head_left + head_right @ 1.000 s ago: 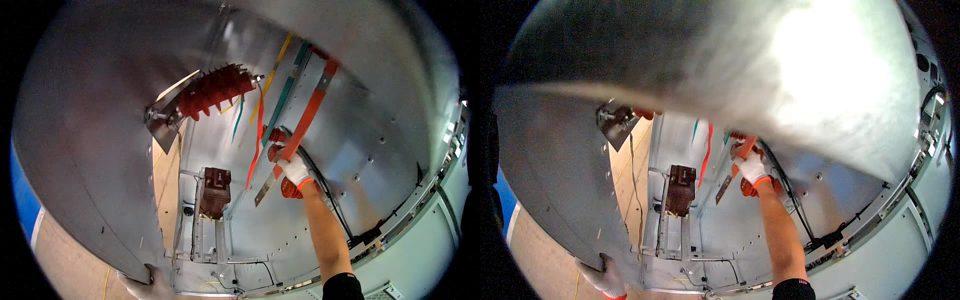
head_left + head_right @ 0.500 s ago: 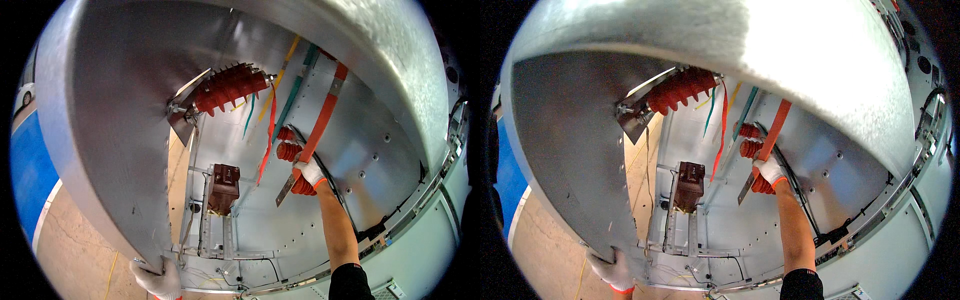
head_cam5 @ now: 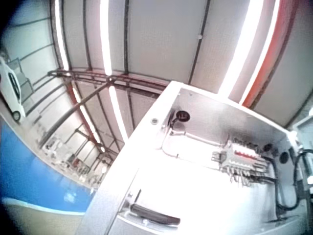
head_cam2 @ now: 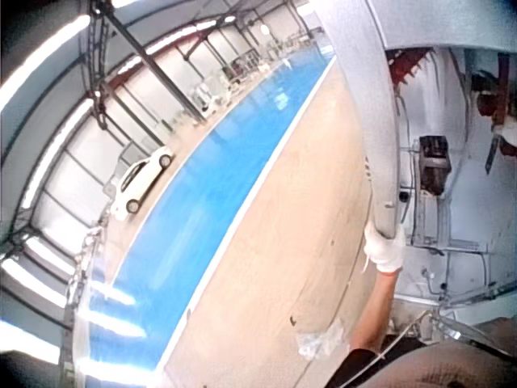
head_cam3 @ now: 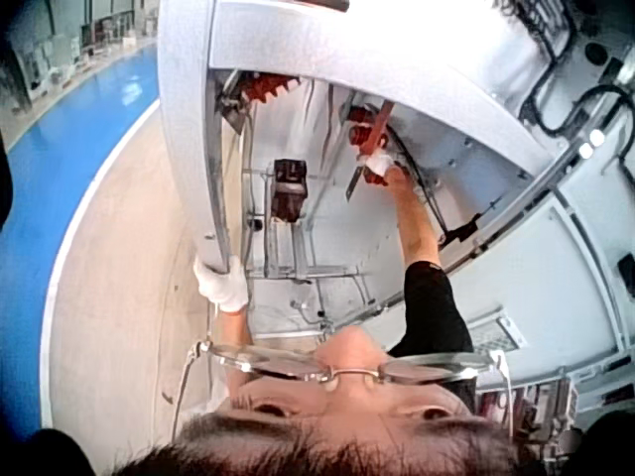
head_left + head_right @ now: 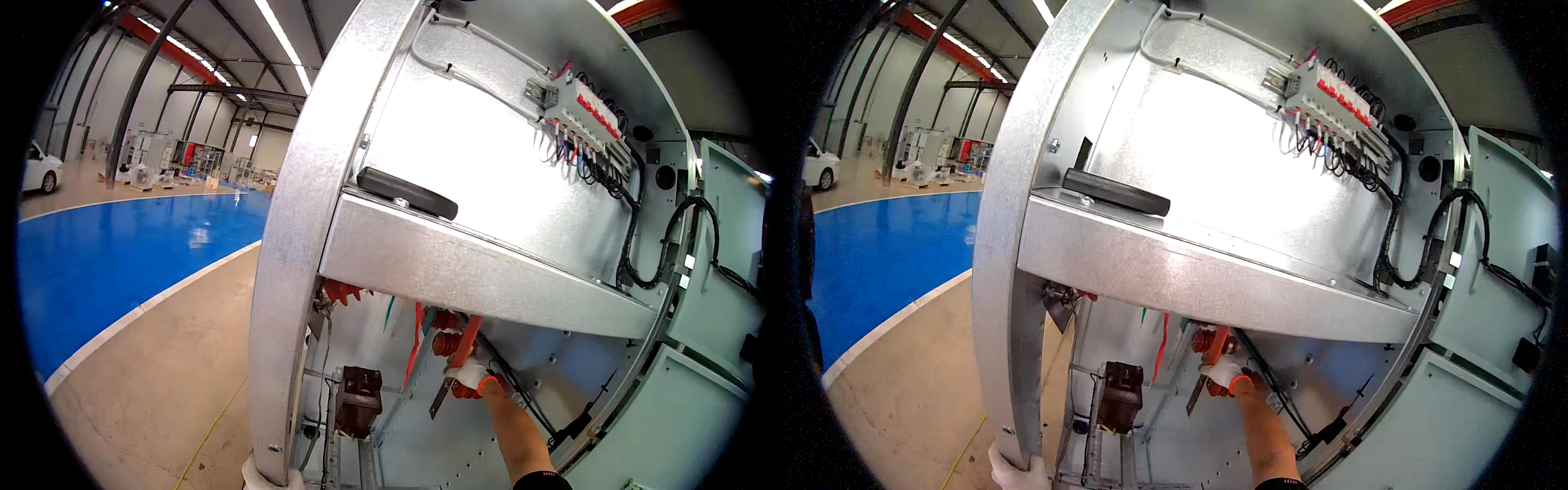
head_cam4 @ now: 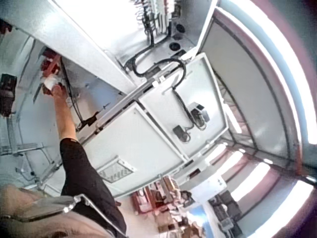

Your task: The person installs a red insulated busbar into an electrical cabinet, aligning it with terminal connectors and securing it with a metal plate. They then sit on the floor to sort and handle nuts and washers from a plastic bag.

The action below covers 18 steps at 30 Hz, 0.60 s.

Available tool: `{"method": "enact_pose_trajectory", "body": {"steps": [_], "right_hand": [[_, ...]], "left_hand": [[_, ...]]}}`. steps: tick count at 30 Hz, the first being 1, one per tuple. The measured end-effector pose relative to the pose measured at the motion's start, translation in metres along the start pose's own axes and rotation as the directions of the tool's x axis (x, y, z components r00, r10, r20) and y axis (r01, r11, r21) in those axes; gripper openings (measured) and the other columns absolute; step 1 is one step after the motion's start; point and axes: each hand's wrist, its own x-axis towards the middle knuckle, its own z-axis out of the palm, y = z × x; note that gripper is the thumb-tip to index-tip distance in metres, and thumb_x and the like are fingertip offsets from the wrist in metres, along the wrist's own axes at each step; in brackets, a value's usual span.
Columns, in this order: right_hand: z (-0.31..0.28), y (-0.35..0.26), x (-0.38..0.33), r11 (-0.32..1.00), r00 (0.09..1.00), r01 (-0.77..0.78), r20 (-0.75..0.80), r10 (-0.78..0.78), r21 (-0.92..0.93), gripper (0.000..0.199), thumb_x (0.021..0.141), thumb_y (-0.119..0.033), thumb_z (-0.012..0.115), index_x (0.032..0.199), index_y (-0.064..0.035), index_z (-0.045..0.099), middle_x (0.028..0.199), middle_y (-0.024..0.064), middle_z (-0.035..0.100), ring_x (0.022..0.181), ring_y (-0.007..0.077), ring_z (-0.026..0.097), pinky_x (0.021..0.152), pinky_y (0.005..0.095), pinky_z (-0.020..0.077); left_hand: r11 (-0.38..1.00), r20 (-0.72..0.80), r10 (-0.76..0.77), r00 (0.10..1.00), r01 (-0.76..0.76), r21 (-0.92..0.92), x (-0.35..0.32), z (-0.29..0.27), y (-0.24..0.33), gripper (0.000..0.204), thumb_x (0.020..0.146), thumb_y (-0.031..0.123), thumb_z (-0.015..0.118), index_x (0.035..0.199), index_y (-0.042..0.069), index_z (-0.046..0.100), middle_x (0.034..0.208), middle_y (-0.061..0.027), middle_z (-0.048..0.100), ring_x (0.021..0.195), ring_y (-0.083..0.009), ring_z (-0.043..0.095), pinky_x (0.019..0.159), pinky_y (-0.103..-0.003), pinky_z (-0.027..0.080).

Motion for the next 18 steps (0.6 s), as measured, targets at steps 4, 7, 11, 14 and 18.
{"method": "enact_pose_trajectory", "body": {"steps": [4, 7, 11, 14, 18], "right_hand": [[0.006, 0.016, 0.005, 0.992, 0.993, 0.058, -0.094, -0.069, -0.116, 0.049, 0.083, -0.037, 0.074, 0.119, -0.0063, 0.064, 0.117, 0.0189, 0.067, 0.112, 0.0354, 0.061, 0.098, 0.0421, 0.0470], [-0.006, -0.002, -0.012, 0.990, 0.995, 0.100, 0.036, -0.097, -0.095, 0.047, 0.083, -0.035, 0.073, 0.120, -0.0081, 0.064, 0.115, 0.0179, 0.068, 0.108, 0.0361, 0.064, 0.093, 0.0436, 0.0496], [0.004, -0.020, -0.011, 0.994, 0.992, 0.095, -0.082, -0.091, 0.054, 0.029, 0.085, -0.022, 0.068, 0.110, -0.0081, 0.066, 0.108, 0.0144, 0.069, 0.106, 0.0313, 0.064, 0.092, 0.0402, 0.0488], [-0.013, 0.029, -0.009, 0.987, 0.992, 0.084, -0.109, -0.070, 0.136, 0.020, 0.084, -0.012, 0.066, 0.102, -0.0043, 0.065, 0.100, 0.0115, 0.069, 0.098, 0.0254, 0.065, 0.089, 0.0371, 0.0499], [0.004, 0.025, 0.005, 0.946, 0.974, 0.195, -0.164, -0.155, 0.260, 0.020, 0.081, -0.010, 0.068, 0.098, -0.0011, 0.065, 0.092, 0.0108, 0.069, 0.090, 0.0233, 0.065, 0.085, 0.0363, 0.0505]], "left_hand": [[0.981, -0.172, 0.163, 0.972, -0.140, 0.137, -0.011, 0.031, -0.046, 0.064, 0.065, 0.008, 0.069, 0.125, -0.007, 0.052, 0.098, -0.0245, 0.063, 0.082, -0.0450, 0.059, 0.076, -0.047, 0.048], [0.978, -0.046, -0.061, 0.997, 0.069, 0.199, -0.016, 0.020, -0.039, 0.067, 0.069, 0.008, 0.075, 0.130, -0.005, 0.051, 0.107, -0.0274, 0.063, 0.102, -0.0436, 0.062, 0.088, -0.044, 0.049], [0.992, -0.103, 0.038, 0.994, -0.025, 0.124, -0.012, 0.016, -0.051, 0.063, 0.067, 0.007, 0.070, 0.126, -0.006, 0.052, 0.095, -0.0268, 0.063, 0.086, -0.0457, 0.064, 0.079, -0.044, 0.051], [0.996, -0.117, 0.079, 0.990, -0.075, 0.041, -0.014, 0.036, -0.030, 0.061, 0.069, 0.008, 0.071, 0.124, -0.007, 0.051, 0.090, -0.0232, 0.063, 0.078, -0.0416, 0.064, 0.076, -0.042, 0.052], [0.978, -0.122, 0.082, 0.989, -0.056, 0.201, -0.008, 0.030, -0.034, 0.059, 0.074, 0.006, 0.072, 0.126, -0.007, 0.048, 0.096, -0.0173, 0.063, 0.084, -0.0292, 0.065, 0.079, -0.037, 0.052]]}}
